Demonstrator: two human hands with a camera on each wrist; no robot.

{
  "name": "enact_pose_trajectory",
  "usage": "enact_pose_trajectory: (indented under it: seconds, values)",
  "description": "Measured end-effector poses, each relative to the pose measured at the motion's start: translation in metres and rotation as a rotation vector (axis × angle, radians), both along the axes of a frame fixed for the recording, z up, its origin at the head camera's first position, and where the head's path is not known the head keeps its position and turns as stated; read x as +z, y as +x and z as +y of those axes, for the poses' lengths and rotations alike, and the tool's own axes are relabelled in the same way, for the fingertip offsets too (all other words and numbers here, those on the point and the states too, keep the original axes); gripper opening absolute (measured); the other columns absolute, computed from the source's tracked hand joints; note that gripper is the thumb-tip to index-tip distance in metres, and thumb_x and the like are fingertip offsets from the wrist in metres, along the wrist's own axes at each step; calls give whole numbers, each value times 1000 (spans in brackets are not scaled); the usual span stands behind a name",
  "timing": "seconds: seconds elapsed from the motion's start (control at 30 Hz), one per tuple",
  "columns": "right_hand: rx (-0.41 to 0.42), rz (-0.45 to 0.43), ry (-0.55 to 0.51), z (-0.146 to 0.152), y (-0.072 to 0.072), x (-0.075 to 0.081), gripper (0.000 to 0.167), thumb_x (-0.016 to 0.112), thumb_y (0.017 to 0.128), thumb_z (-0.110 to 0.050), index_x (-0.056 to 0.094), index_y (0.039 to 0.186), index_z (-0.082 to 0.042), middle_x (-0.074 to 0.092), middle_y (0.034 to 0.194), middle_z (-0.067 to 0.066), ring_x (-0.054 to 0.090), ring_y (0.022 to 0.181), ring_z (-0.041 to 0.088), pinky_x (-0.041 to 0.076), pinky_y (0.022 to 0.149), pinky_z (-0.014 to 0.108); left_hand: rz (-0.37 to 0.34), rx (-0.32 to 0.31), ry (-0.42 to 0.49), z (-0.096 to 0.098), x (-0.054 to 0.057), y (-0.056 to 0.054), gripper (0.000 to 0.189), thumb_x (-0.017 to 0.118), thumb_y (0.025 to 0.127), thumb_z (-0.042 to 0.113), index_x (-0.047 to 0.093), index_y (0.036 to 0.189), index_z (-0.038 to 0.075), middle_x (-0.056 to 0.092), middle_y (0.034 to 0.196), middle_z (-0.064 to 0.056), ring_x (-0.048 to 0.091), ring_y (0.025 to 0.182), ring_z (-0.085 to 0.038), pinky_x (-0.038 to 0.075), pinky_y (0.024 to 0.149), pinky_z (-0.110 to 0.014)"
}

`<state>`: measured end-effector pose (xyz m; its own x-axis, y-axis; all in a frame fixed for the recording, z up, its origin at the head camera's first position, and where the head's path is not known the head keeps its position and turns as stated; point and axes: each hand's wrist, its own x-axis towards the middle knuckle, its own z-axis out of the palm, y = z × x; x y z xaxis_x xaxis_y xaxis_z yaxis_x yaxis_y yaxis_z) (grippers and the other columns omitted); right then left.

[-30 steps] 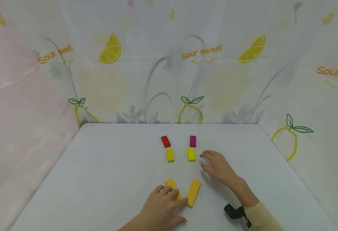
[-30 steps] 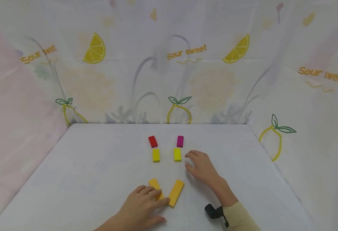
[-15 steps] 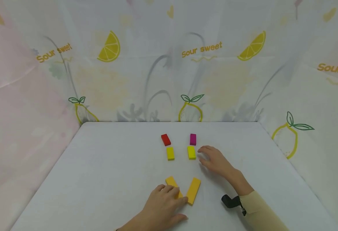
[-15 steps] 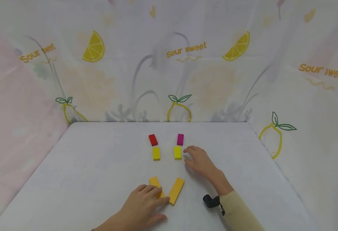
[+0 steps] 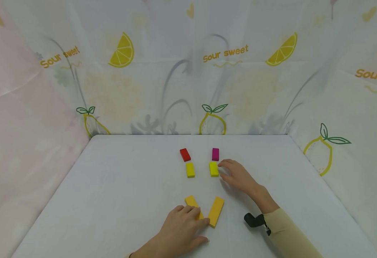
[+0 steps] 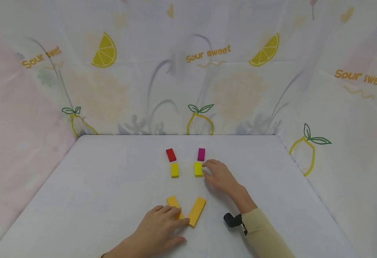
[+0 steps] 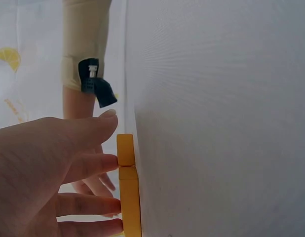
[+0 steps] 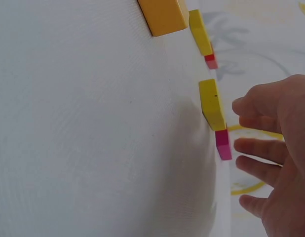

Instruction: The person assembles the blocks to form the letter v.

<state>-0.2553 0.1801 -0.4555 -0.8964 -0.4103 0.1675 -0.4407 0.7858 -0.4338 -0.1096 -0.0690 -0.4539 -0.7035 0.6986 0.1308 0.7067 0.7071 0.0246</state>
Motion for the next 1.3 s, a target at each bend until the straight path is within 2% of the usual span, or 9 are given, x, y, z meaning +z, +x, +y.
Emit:
enact_pose_trajectory:
  seconds: [0.43, 0.77, 1.0, 1.3]
  values:
    - [48, -45, 41, -7, -7, -1, 40, 68, 88, -14, 63, 126, -7, 57, 139, 13, 50, 133, 34, 38, 113, 52, -18, -16, -24, 0, 0, -3, 42, 62, 88, 63, 66, 123, 41, 63, 107, 8, 58, 99, -13, 51, 84, -36]
    - [48, -71, 92, -13, -15, -2, 38, 70, 87, -16, 63, 123, -10, 57, 138, 10, 51, 131, 31, 40, 113, 50, 28, -23, -23, -5, -2, -4, 43, 63, 88, 63, 66, 124, 41, 63, 111, 7, 57, 99, -13, 52, 86, -36]
    - [46, -111, 51, -14, -21, -6, 34, 69, 87, -14, 62, 120, -10, 61, 132, 9, 53, 128, 28, 40, 113, 48, 28, -23, -16, -5, -2, -4, 43, 63, 88, 62, 66, 124, 40, 63, 110, 7, 56, 98, -13, 51, 86, -36]
    - [22, -126, 21, -18, -19, -6, 33, 70, 85, -9, 61, 116, -9, 64, 125, 9, 55, 123, 29, 42, 111, 48, 7, -26, 4, -6, -2, -3, 40, 64, 88, 60, 66, 124, 42, 63, 109, 8, 56, 96, -12, 51, 85, -35]
